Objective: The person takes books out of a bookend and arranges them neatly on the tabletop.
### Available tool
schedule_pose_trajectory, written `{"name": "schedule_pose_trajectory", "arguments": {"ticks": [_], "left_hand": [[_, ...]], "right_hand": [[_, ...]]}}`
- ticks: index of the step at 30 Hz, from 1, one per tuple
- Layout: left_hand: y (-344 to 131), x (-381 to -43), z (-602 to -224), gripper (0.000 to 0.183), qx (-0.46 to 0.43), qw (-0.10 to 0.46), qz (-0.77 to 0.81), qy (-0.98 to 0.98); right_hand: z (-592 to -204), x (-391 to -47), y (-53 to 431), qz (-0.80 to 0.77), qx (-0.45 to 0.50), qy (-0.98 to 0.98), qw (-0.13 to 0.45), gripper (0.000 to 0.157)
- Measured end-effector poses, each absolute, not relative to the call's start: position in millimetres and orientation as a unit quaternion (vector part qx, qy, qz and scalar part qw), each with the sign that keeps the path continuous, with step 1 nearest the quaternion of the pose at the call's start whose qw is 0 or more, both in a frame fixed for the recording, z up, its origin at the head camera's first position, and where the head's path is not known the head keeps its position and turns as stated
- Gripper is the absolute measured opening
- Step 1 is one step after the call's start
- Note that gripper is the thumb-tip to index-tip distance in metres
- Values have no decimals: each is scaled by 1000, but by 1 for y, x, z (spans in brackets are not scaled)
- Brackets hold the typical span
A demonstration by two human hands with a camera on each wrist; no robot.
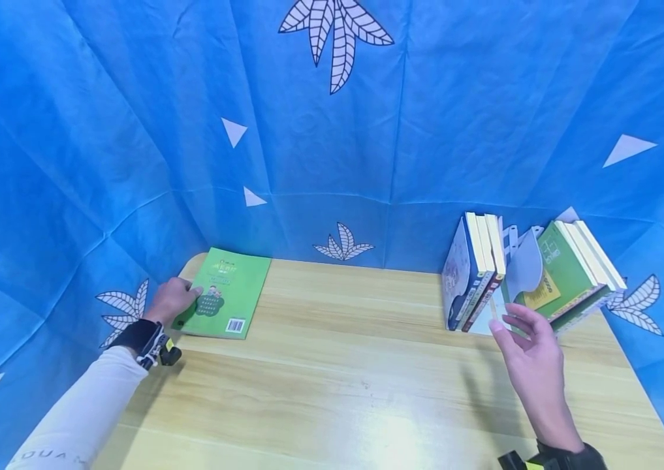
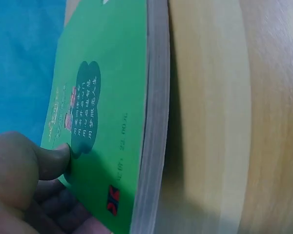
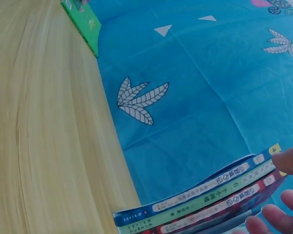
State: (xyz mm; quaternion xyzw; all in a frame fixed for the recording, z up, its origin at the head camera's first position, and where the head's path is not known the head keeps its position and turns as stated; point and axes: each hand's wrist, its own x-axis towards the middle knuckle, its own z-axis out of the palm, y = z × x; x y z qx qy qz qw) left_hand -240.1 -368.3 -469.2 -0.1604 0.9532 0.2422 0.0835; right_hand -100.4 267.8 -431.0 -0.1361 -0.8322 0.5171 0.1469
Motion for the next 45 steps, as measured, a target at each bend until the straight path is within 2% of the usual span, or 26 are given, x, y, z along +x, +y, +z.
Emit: {"name": "schedule_pose_trajectory", "arguments": {"ticks": [5,11,19,31,45], "left_hand": [[-372,-235,-469,48,-160,63,205,964],[-375,-232,-467,53,-181,73,165,967],[-378,-233,-470,51,-192,65,187,961],[-371,-236,-470,49,-223,62,182,956],[-368,-241,-469,41,-224,89,195,951]], "right_hand": [[-434,-107,271,517,-135,-833,144,59],[-436,-117,273,508,-124,-843,127,65],[-439,-132,267,491,-98,-857,122,76],[-439,-142,257,445,-59,-881,149,59],[-443,-152,260,405,-61,-896,171,49]]}}
